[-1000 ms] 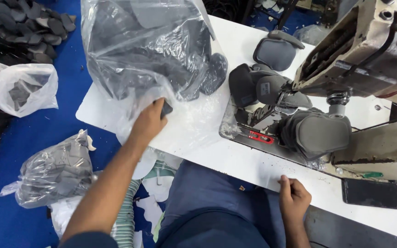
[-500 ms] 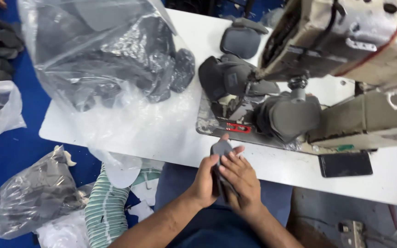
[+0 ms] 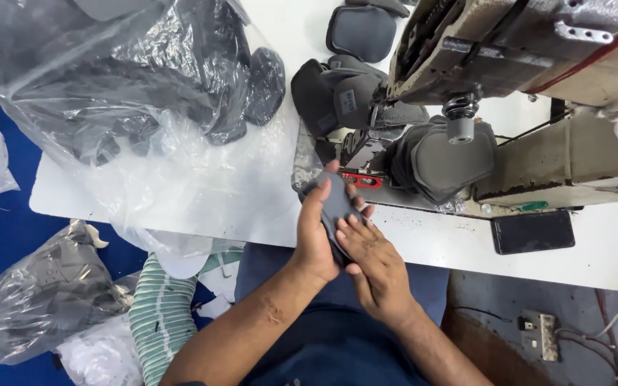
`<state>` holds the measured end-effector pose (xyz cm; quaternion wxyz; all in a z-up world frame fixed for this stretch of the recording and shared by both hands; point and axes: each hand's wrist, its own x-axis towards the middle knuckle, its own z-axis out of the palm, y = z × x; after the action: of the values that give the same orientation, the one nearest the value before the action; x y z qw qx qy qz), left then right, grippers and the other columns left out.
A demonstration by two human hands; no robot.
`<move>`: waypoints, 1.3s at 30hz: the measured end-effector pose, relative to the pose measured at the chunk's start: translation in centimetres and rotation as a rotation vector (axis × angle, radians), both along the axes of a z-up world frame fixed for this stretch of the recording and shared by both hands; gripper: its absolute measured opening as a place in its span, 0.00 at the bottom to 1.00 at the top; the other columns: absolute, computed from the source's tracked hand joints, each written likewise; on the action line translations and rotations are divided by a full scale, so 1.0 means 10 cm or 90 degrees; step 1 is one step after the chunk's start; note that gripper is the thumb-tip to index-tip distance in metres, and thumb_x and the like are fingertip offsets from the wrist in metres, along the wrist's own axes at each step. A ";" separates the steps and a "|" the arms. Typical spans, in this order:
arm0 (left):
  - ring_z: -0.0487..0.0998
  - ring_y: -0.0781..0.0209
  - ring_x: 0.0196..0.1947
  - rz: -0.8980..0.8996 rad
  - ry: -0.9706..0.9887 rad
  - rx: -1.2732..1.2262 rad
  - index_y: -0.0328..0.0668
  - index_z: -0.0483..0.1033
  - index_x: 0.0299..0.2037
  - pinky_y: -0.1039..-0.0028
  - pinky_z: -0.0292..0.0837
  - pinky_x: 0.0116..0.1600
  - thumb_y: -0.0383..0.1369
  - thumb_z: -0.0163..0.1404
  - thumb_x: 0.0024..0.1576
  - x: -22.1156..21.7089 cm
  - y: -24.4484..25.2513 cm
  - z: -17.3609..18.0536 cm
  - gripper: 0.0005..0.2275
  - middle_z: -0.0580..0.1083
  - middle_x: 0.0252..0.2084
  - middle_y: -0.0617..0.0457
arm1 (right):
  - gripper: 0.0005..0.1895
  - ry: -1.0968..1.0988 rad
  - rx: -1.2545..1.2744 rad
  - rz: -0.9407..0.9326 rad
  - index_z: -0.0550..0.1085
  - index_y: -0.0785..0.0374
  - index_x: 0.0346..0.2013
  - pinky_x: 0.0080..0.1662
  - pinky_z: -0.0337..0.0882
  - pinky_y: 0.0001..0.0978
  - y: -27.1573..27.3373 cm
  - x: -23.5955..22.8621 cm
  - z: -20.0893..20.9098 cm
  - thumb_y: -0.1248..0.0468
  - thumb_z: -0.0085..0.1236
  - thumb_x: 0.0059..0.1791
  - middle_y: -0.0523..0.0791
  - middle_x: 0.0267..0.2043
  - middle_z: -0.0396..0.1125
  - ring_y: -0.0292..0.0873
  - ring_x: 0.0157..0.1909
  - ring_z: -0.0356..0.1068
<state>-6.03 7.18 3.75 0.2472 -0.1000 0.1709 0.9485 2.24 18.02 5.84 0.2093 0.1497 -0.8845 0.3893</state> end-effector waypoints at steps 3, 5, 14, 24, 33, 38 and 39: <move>0.70 0.62 0.42 0.030 -0.058 -0.077 0.55 0.59 0.68 0.61 0.73 0.56 0.45 0.52 0.59 -0.05 0.00 0.00 0.27 0.66 0.44 0.53 | 0.24 -0.012 0.036 0.049 0.72 0.72 0.57 0.66 0.62 0.53 0.04 -0.04 -0.05 0.71 0.58 0.45 0.58 0.60 0.69 0.61 0.67 0.65; 0.70 0.66 0.46 0.010 -0.055 -0.361 0.59 0.52 0.69 0.65 0.71 0.57 0.46 0.52 0.57 -0.03 0.03 -0.03 0.31 0.66 0.52 0.56 | 0.31 -0.056 -0.061 0.058 0.69 0.73 0.59 0.62 0.69 0.42 0.08 -0.04 -0.21 0.59 0.65 0.46 0.58 0.61 0.68 0.57 0.64 0.69; 0.85 0.64 0.50 0.141 0.457 -0.671 0.43 0.82 0.57 0.74 0.81 0.58 0.24 0.61 0.67 0.53 0.05 -1.00 0.10 0.84 0.51 0.46 | 0.10 -0.389 -0.551 -0.083 0.81 0.73 0.45 0.40 0.69 0.28 0.54 -0.28 -0.51 0.66 0.57 0.57 0.44 0.37 0.69 0.34 0.38 0.67; 0.77 0.66 0.55 0.160 0.366 -0.591 0.40 0.67 0.67 0.78 0.77 0.53 0.23 0.55 0.61 -0.10 0.40 0.20 0.23 0.76 0.58 0.46 | 0.07 -0.254 -0.436 -0.217 0.79 0.69 0.42 0.46 0.72 0.24 0.65 -1.09 0.03 0.67 0.64 0.51 0.43 0.42 0.76 0.32 0.43 0.72; 0.78 0.67 0.52 0.004 0.416 -0.637 0.39 0.72 0.65 0.76 0.76 0.57 0.23 0.59 0.56 -0.72 -0.02 0.20 0.24 0.79 0.56 0.48 | 0.10 -0.238 -0.519 -0.246 0.68 0.61 0.40 0.39 0.67 0.19 0.44 -1.02 -0.21 0.72 0.62 0.53 0.40 0.34 0.70 0.29 0.37 0.67; 0.81 0.70 0.51 -0.323 0.556 -0.665 0.46 0.73 0.63 0.77 0.77 0.57 0.25 0.60 0.52 -1.50 -0.29 0.48 0.26 0.79 0.56 0.56 | 0.11 -0.158 -0.726 -0.171 0.63 0.60 0.38 0.45 0.75 0.25 0.10 -0.98 -0.26 0.76 0.57 0.53 0.42 0.37 0.69 0.32 0.39 0.71; 0.81 0.70 0.51 -0.322 0.560 -0.666 0.46 0.73 0.63 0.77 0.77 0.57 0.25 0.60 0.52 -1.60 -0.28 0.52 0.26 0.79 0.56 0.56 | 0.11 -0.154 -0.726 -0.169 0.63 0.60 0.38 0.45 0.75 0.25 0.07 -1.02 -0.27 0.76 0.57 0.53 0.42 0.37 0.69 0.32 0.39 0.71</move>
<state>-22.01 4.34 8.98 0.2869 0.2282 0.7031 0.6093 -7.98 18.73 3.16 0.2014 -0.1434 -0.5647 0.7874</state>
